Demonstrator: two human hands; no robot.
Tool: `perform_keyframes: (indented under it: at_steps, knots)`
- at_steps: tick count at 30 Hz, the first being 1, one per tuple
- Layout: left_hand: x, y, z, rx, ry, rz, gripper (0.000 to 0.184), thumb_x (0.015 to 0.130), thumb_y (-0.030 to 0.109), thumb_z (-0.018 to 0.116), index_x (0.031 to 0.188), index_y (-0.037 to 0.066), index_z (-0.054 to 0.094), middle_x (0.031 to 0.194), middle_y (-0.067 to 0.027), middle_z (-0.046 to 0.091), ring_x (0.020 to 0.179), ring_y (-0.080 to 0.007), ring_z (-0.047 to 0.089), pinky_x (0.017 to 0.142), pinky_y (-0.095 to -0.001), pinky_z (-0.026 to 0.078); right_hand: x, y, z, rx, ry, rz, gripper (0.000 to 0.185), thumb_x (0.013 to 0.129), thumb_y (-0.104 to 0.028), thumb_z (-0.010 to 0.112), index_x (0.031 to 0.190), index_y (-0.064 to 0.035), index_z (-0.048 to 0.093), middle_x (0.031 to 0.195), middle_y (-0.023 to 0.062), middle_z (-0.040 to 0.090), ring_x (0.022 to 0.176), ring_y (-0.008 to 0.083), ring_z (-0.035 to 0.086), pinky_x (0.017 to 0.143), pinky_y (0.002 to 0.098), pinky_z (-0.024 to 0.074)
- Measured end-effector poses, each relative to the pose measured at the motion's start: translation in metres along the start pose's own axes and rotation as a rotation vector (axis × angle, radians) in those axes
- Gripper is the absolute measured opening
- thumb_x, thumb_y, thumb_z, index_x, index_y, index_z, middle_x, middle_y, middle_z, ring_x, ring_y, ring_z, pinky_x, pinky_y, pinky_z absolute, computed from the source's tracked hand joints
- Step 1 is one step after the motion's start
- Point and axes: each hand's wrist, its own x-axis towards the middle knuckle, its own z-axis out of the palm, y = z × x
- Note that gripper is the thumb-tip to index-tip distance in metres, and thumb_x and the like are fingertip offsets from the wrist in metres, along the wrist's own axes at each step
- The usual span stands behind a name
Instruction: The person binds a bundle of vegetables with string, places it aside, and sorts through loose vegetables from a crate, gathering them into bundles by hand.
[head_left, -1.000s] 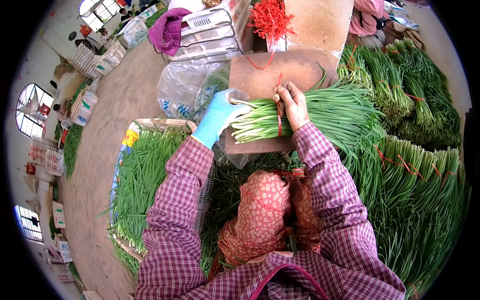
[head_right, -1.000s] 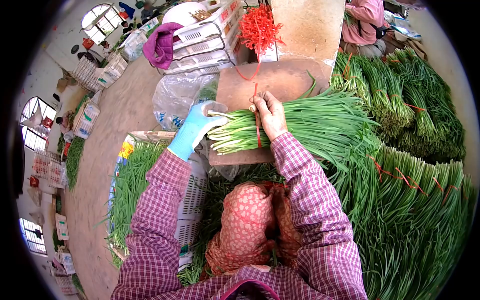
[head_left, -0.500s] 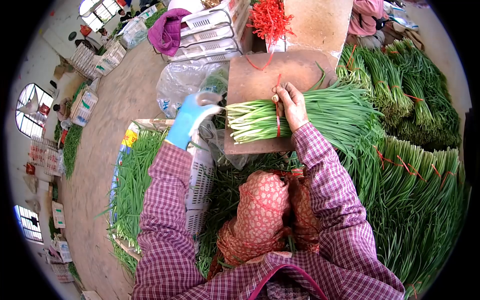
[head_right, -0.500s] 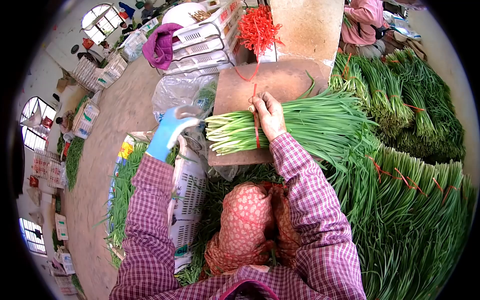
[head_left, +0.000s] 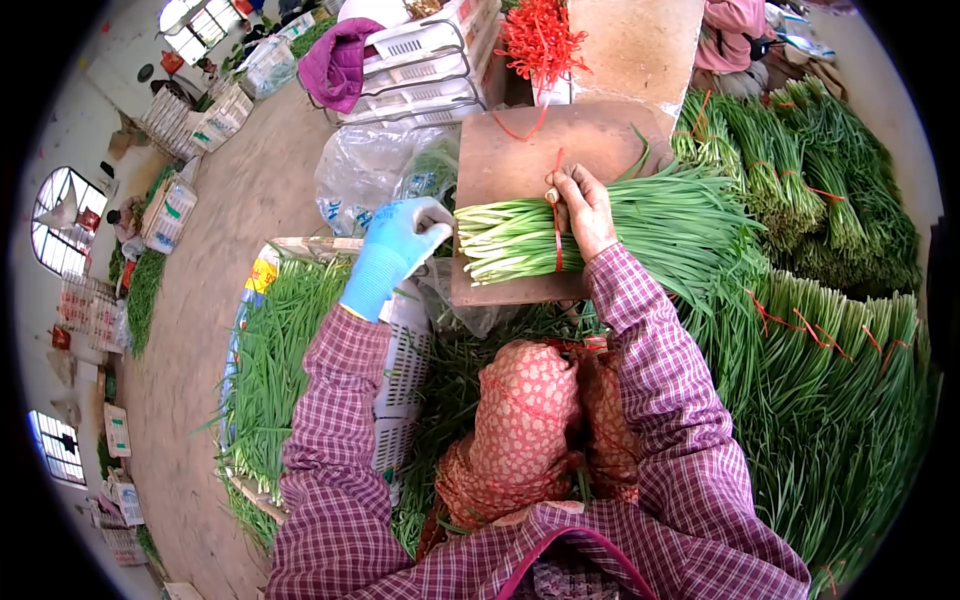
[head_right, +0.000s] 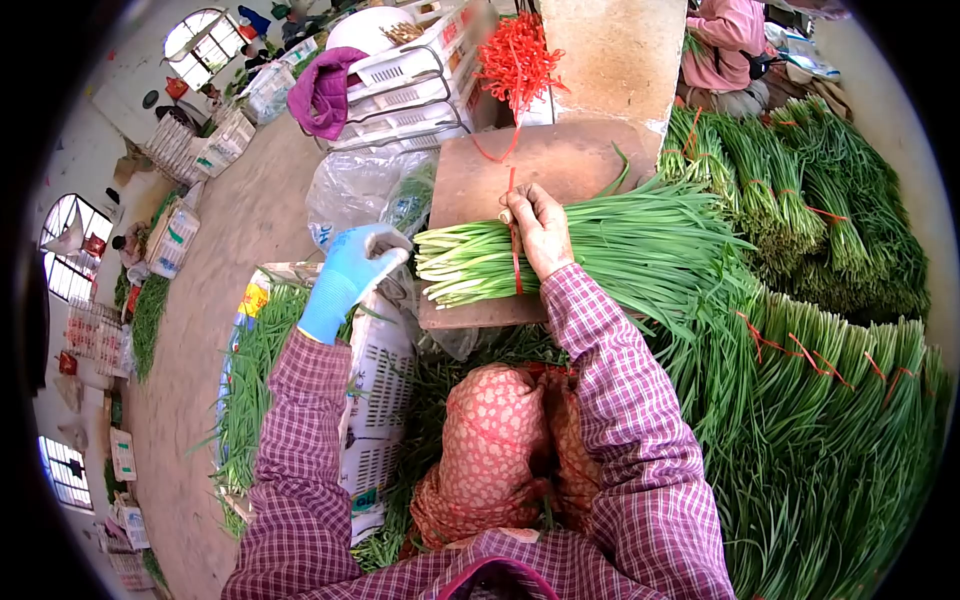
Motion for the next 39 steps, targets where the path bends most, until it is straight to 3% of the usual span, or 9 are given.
perform_keyframes:
  at_steps: [9,10,15,17,18,22,30,37,39]
  knots:
    - [-0.014,0.000,0.035,-0.135,0.012,-0.028,0.009,0.078,0.008,0.070,0.083,0.003,0.064,0.075,-0.0039,0.063,0.072,-0.0126,0.059,0.067,-0.0280,0.048,0.000,0.001,0.000,-0.006,-0.015,-0.007,0.018,0.095,-0.018,0.050,0.091,-0.0023,0.058,0.069,-0.0015,0.055,0.051,0.0038,0.042,0.043,0.0200,0.0338]
    - [-0.015,0.003,0.034,0.219,0.157,0.188,0.012,0.073,0.009,0.072,0.080,0.005,0.063,0.077,-0.0064,0.060,0.078,-0.0228,0.059,0.072,-0.0351,0.047,0.000,0.001,0.000,-0.006,-0.023,-0.013,0.017,0.095,-0.017,0.050,0.090,-0.0024,0.058,0.069,-0.0016,0.055,0.051,0.0039,0.042,0.043,0.0200,0.0338]
    - [-0.006,0.027,0.028,0.352,0.296,0.247,0.024,0.071,0.016,0.073,0.092,0.008,0.064,0.093,-0.0091,0.060,0.092,-0.0299,0.057,0.081,-0.0404,0.045,0.000,0.001,0.001,0.010,-0.015,-0.016,0.017,0.095,-0.017,0.050,0.090,-0.0027,0.058,0.069,-0.0015,0.054,0.051,0.0040,0.042,0.044,0.0201,0.0339]
    - [-0.002,0.040,0.034,0.307,0.323,0.364,0.051,0.072,0.028,0.075,0.116,0.008,0.058,0.111,-0.0136,0.058,0.106,-0.0327,0.054,0.091,-0.0417,0.043,0.000,0.001,0.001,0.007,-0.010,-0.022,0.017,0.095,-0.017,0.050,0.090,-0.0029,0.058,0.069,-0.0015,0.054,0.051,0.0039,0.041,0.044,0.0200,0.0336]
    - [0.000,0.044,0.038,0.383,0.184,0.337,0.090,0.068,0.046,0.077,0.137,0.003,0.038,0.128,-0.0193,0.048,0.120,-0.0343,0.046,0.102,-0.0426,0.037,0.000,-0.001,0.001,0.004,-0.012,-0.015,0.017,0.095,-0.017,0.050,0.090,-0.0030,0.058,0.069,-0.0018,0.054,0.051,0.0039,0.041,0.044,0.0200,0.0333]
    - [0.027,0.058,0.075,0.627,0.005,0.222,0.126,0.054,0.061,0.080,0.141,-0.007,0.020,0.133,-0.0233,0.042,0.125,-0.0340,0.041,0.107,-0.0424,0.030,-0.003,-0.004,0.000,0.039,-0.014,0.022,0.017,0.095,-0.018,0.050,0.091,-0.0040,0.058,0.069,-0.0027,0.055,0.050,0.0032,0.040,0.043,0.0194,0.0312]
    - [0.030,0.070,0.095,0.630,-0.070,0.152,0.081,0.054,0.053,0.081,0.112,0.005,0.053,0.102,-0.0116,0.058,0.098,-0.0283,0.057,0.089,-0.0395,0.042,-0.006,-0.019,0.000,0.035,0.013,-0.048,0.017,0.094,-0.017,0.051,0.090,-0.0030,0.059,0.072,-0.0019,0.057,0.055,0.0035,0.045,0.049,0.0192,0.0358]
    - [0.028,0.081,0.107,0.720,-0.081,0.095,0.085,0.054,0.053,0.080,0.115,0.001,0.051,0.110,-0.0151,0.056,0.103,-0.0290,0.054,0.091,-0.0393,0.041,-0.007,-0.019,0.003,-0.253,0.016,-0.152,0.020,0.092,-0.018,0.052,0.094,-0.0006,0.061,0.082,0.0091,0.066,0.073,0.0139,0.064,0.068,0.0280,0.0498]
    - [0.029,0.086,0.108,0.711,-0.068,0.119,0.094,0.053,0.055,0.081,0.119,-0.002,0.048,0.116,-0.0166,0.053,0.107,-0.0298,0.052,0.093,-0.0399,0.041,-0.005,-0.020,0.005,-0.338,0.001,-0.215,0.019,0.096,-0.018,0.050,0.094,-0.0015,0.060,0.077,0.0003,0.058,0.069,0.0059,0.052,0.064,0.0217,0.0438]
